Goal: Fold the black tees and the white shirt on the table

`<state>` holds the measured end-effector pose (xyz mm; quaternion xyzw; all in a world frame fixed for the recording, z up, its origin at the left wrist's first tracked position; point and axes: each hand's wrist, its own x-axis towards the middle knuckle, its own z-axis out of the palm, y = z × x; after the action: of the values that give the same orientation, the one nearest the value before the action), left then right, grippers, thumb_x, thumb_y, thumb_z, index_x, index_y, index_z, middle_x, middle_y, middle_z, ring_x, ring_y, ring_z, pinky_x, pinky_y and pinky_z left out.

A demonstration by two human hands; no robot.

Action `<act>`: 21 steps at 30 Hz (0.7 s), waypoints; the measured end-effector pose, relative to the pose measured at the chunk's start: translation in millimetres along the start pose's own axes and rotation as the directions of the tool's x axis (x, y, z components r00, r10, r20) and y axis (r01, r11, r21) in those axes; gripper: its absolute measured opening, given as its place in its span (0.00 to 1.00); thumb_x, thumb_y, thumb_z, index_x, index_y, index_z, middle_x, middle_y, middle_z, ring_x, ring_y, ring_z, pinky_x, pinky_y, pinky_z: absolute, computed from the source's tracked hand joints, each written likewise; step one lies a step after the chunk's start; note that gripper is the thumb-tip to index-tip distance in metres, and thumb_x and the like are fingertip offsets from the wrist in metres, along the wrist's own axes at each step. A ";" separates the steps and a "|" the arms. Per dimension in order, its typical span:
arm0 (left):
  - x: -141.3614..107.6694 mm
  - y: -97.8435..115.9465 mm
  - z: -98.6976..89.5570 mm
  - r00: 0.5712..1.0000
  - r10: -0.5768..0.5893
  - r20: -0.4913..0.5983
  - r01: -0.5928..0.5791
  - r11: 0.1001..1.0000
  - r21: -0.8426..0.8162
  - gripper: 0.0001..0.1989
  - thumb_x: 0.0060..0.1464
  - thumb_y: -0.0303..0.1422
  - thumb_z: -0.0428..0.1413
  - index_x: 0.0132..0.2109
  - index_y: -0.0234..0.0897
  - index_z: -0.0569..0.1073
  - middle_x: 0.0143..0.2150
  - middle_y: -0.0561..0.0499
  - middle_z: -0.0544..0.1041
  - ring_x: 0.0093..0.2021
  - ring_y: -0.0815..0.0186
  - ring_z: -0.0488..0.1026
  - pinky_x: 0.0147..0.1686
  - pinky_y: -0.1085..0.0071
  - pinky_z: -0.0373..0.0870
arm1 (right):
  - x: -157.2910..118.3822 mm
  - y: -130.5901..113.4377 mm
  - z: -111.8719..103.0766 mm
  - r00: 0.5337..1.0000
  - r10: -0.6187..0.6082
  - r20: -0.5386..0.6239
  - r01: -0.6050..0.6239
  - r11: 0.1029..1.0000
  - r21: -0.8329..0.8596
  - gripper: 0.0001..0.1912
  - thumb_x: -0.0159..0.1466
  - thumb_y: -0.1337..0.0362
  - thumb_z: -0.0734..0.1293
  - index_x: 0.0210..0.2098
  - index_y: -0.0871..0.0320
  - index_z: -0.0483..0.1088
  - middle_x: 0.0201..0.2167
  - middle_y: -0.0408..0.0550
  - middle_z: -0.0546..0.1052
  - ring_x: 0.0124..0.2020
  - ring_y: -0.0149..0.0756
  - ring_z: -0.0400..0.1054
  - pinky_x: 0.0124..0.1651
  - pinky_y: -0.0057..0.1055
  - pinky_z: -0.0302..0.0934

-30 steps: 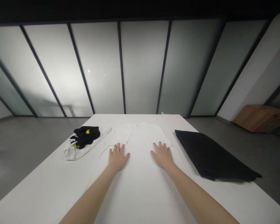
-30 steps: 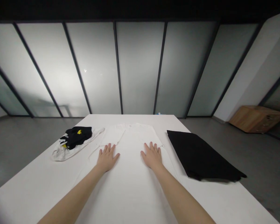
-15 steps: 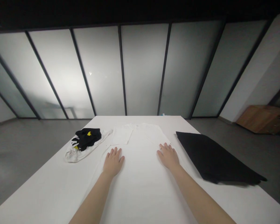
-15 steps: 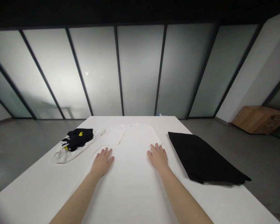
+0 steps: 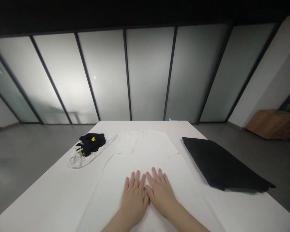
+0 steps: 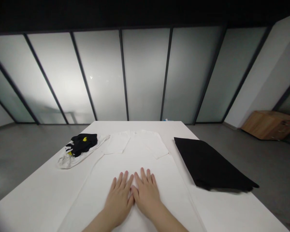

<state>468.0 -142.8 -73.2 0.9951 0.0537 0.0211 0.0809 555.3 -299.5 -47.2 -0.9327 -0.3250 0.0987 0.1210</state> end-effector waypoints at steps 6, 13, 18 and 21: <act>-20.1 -48.2 -3.5 0.997 -0.056 -0.054 0.057 0.998 0.020 0.33 0.71 0.50 0.44 0.77 0.47 0.58 0.80 0.45 0.52 0.78 0.44 0.50 0.73 0.41 0.54 | -9.3 50.9 -9.8 0.993 0.113 -0.045 -0.116 0.990 -0.076 0.34 0.75 0.47 0.55 0.77 0.47 0.55 0.80 0.49 0.47 0.80 0.57 0.38 0.78 0.56 0.35; -40.1 -73.0 -11.2 0.962 -0.250 -0.113 0.260 0.962 0.086 0.32 0.71 0.46 0.46 0.74 0.37 0.66 0.77 0.37 0.58 0.77 0.41 0.53 0.72 0.39 0.54 | -30.5 93.6 -17.7 0.960 0.273 -0.067 -0.280 0.947 -0.158 0.35 0.75 0.48 0.56 0.77 0.54 0.55 0.79 0.56 0.48 0.79 0.63 0.38 0.77 0.59 0.38; -53.8 -17.7 -15.1 0.994 0.106 -0.036 -0.108 0.993 -0.041 0.36 0.70 0.54 0.47 0.78 0.47 0.56 0.80 0.44 0.50 0.79 0.44 0.46 0.74 0.38 0.48 | -61.7 45.1 1.3 1.000 -0.022 -0.017 0.022 1.000 -0.008 0.35 0.75 0.44 0.57 0.78 0.46 0.54 0.80 0.48 0.43 0.80 0.61 0.32 0.77 0.63 0.34; -60.0 -5.9 -19.4 0.970 0.241 0.036 -0.236 0.966 -0.101 0.40 0.68 0.58 0.49 0.79 0.54 0.48 0.81 0.48 0.46 0.80 0.45 0.45 0.75 0.39 0.48 | -74.0 29.1 7.0 0.979 -0.197 0.058 0.194 0.979 0.058 0.36 0.74 0.43 0.60 0.78 0.39 0.51 0.80 0.43 0.42 0.80 0.57 0.33 0.78 0.60 0.33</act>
<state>406.8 -140.5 -57.0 0.9895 -0.0694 0.0093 0.1267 513.5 -367.1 -54.5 -0.8892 -0.4161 0.1244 0.1439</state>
